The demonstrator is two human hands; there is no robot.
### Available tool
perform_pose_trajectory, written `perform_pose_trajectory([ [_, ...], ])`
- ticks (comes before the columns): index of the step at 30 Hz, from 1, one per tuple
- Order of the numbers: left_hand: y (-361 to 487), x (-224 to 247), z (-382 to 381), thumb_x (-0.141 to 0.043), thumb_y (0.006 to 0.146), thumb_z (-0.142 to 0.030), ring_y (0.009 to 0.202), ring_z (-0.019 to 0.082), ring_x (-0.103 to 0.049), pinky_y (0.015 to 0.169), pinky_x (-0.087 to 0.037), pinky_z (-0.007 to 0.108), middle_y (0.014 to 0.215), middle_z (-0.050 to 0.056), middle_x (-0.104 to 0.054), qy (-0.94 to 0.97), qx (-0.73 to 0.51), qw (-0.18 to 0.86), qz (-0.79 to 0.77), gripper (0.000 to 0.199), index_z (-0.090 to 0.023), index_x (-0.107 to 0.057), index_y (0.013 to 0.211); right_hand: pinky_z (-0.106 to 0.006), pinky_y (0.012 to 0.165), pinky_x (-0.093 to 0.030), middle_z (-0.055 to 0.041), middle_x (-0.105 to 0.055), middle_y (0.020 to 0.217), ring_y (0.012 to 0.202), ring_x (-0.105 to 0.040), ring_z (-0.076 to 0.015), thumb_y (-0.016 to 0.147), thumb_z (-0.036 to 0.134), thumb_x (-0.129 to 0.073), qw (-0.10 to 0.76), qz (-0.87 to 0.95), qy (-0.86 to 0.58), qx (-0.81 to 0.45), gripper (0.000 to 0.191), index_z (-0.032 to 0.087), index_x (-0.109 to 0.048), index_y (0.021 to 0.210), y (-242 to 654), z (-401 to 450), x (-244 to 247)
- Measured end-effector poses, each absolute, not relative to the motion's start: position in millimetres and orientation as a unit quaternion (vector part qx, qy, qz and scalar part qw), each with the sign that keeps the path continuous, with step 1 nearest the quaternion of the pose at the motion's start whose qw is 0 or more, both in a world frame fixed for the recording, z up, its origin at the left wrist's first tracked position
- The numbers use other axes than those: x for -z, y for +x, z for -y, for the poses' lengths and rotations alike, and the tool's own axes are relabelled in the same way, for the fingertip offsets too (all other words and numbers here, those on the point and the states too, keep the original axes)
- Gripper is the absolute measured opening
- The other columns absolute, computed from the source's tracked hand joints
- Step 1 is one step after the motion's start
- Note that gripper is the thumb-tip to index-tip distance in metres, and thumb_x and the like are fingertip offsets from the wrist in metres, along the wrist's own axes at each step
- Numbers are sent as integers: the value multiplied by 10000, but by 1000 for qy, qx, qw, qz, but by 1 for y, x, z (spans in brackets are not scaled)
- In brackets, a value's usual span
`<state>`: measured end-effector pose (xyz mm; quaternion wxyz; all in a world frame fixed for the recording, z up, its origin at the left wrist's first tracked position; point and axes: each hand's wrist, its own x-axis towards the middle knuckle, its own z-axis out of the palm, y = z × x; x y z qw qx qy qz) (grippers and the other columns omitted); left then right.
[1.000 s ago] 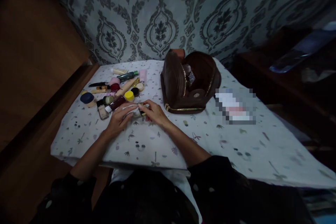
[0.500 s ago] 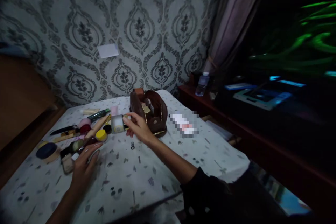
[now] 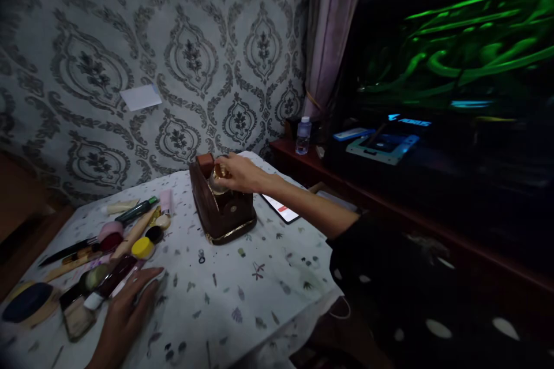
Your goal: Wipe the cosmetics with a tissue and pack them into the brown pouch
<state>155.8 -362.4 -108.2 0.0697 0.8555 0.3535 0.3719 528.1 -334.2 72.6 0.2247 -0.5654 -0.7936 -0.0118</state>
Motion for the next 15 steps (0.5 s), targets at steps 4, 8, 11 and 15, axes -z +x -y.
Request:
perform_pose_trajectory([
  [4,161,107,364,-542,927,-384,932,211,-730,799,-615,310,1016,69,-762,859,-371,78,-343,281,-220,-730,1056,-296,763,-450,-146,-653,1068,910,-637,-234,839,299,-657,61,827,-558,9,327,144,-638,1127,517,320,-70],
  [8,162,112,365,-550,922,-418,955,227,-725,810,-618,336,1033,84,-756,856,-370,96,-348,303,-222,-727,1070,-308,773,-494,-167,-695,1081,999,-670,-291,776,280,-699,-43,816,-576,-34,383,115,-671,1121,505,300,-61],
  [11,159,117,365,-552,930,-389,1021,225,-707,860,-606,347,1090,77,-739,859,-360,98,-351,287,-244,-704,1125,-334,784,-530,-195,-696,1122,1025,-679,-328,714,257,-743,-88,786,-607,-77,462,90,-675,1140,498,287,-52],
  [15,157,123,366,-526,945,-366,1026,209,-704,859,-602,319,1111,69,-726,872,-340,78,-345,285,-261,-693,1150,-375,849,-547,-203,-676,1191,1094,-661,-351,675,210,-762,-88,772,-620,-107,577,100,-629,1226,495,277,-36],
])
